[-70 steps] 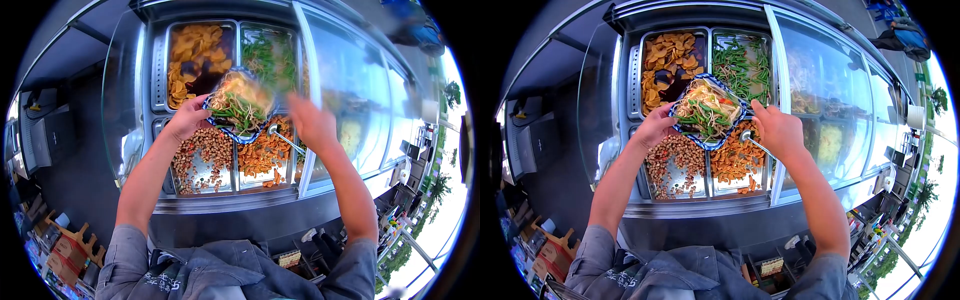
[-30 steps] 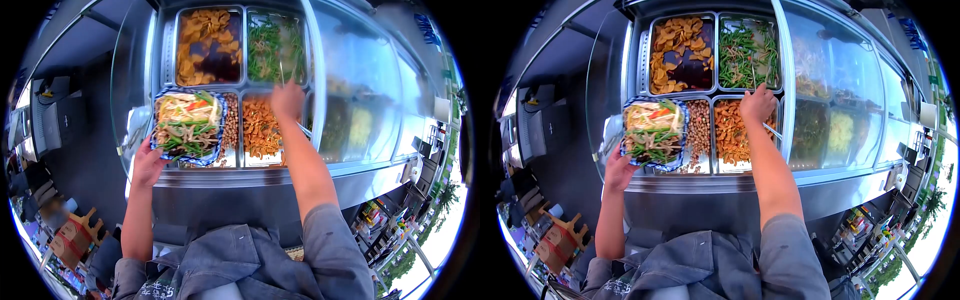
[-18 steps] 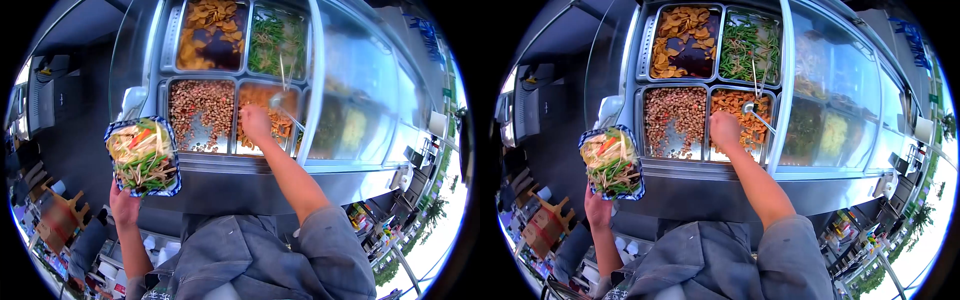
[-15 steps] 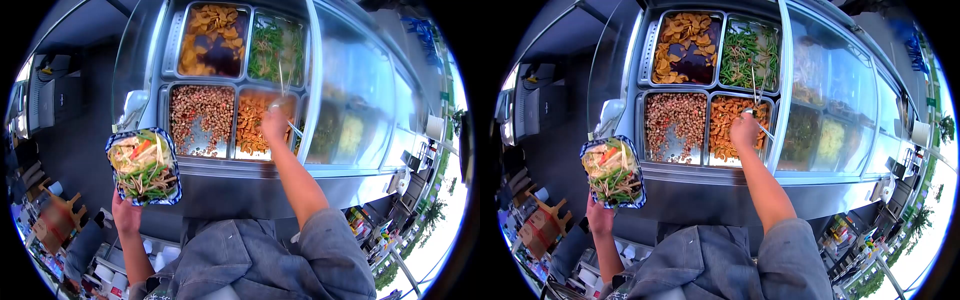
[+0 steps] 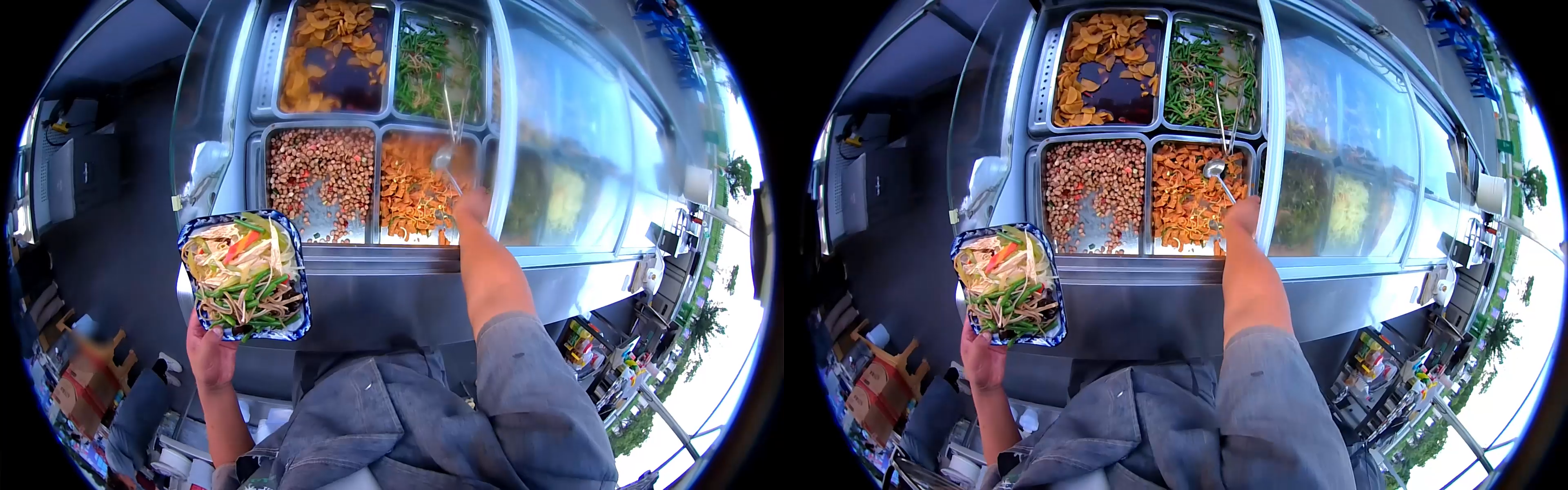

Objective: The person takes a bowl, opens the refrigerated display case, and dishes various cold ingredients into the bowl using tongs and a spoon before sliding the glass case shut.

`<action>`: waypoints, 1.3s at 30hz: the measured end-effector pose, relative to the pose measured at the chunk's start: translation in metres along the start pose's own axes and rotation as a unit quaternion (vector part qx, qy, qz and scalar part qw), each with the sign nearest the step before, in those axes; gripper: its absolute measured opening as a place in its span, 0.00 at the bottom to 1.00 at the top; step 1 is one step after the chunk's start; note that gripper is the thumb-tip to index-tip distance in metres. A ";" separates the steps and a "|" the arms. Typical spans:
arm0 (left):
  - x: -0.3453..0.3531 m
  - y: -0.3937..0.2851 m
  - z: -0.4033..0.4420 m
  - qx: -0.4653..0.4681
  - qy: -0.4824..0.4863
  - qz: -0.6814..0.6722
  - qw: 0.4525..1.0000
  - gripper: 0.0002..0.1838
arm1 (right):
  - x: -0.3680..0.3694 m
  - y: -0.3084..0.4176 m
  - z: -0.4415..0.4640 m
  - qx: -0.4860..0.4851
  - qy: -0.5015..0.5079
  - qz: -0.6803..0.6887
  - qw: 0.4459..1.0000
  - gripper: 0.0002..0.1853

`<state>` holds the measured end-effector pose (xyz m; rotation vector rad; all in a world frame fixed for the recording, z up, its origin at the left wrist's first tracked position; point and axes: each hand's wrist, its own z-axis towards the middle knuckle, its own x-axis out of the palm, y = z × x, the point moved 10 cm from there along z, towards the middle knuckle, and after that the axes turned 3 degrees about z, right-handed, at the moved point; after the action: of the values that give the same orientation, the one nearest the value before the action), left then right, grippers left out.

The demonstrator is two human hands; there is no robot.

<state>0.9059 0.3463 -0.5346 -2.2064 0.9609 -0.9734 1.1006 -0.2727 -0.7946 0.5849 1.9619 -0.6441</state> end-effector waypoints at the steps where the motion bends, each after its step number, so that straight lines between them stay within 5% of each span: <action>1: -0.001 0.000 0.004 0.004 0.003 -0.003 1.000 0.35 | -0.023 0.008 -0.019 0.005 0.022 -0.018 1.000 0.29; 4: -0.009 0.004 -0.001 0.001 0.004 0.005 1.000 0.35 | -0.024 -0.007 -0.034 0.048 0.034 0.034 0.998 0.35; 14: -0.027 0.009 -0.005 -0.004 -0.001 0.008 1.000 0.36 | 0.006 0.009 -0.012 -0.127 -0.017 -0.083 0.988 0.16; 23: -0.009 -0.001 -0.007 0.017 0.042 -0.010 0.999 0.39 | -0.080 0.046 -0.086 -0.198 -0.069 0.062 0.976 0.10; 27: -0.004 -0.007 -0.009 0.014 0.077 -0.035 0.996 0.33 | -0.132 0.065 -0.150 -0.249 -0.037 0.133 0.959 0.10; 30: -0.005 -0.005 -0.005 0.004 0.075 -0.042 0.996 0.32 | -0.127 0.079 -0.168 -0.332 0.000 0.204 0.921 0.10; 31: -0.002 -0.015 -0.010 0.029 0.085 -0.049 0.995 0.32 | -0.103 0.074 -0.169 -0.243 0.170 0.377 0.877 0.10; 32: -0.002 -0.011 -0.011 0.012 0.083 -0.049 0.995 0.32 | -0.076 0.078 -0.178 -0.137 0.342 0.515 0.774 0.10; 34: 0.002 -0.022 -0.015 0.011 0.084 -0.055 0.995 0.32 | -0.110 0.092 -0.229 -0.107 0.446 0.650 0.605 0.13; 35: 0.001 -0.019 -0.019 -0.004 0.080 -0.040 0.996 0.32 | -0.130 0.093 -0.252 -0.112 0.451 0.644 0.607 0.13; 37: 0.001 -0.021 -0.022 -0.010 0.090 -0.032 0.995 0.32 | -0.169 0.105 -0.296 -0.117 0.481 0.712 0.497 0.14; 38: 0.000 -0.021 -0.029 -0.011 0.096 -0.040 0.995 0.32 | -0.156 0.104 -0.295 -0.142 0.486 0.712 0.486 0.13; 39: 0.001 -0.022 -0.035 -0.018 0.089 -0.035 0.995 0.32 | -0.151 0.099 -0.299 -0.177 0.447 0.691 0.540 0.12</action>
<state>0.8878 0.3520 -0.4981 -2.2255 0.9927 -1.2106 1.0371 -0.0236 -0.5584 2.0942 1.5406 1.2734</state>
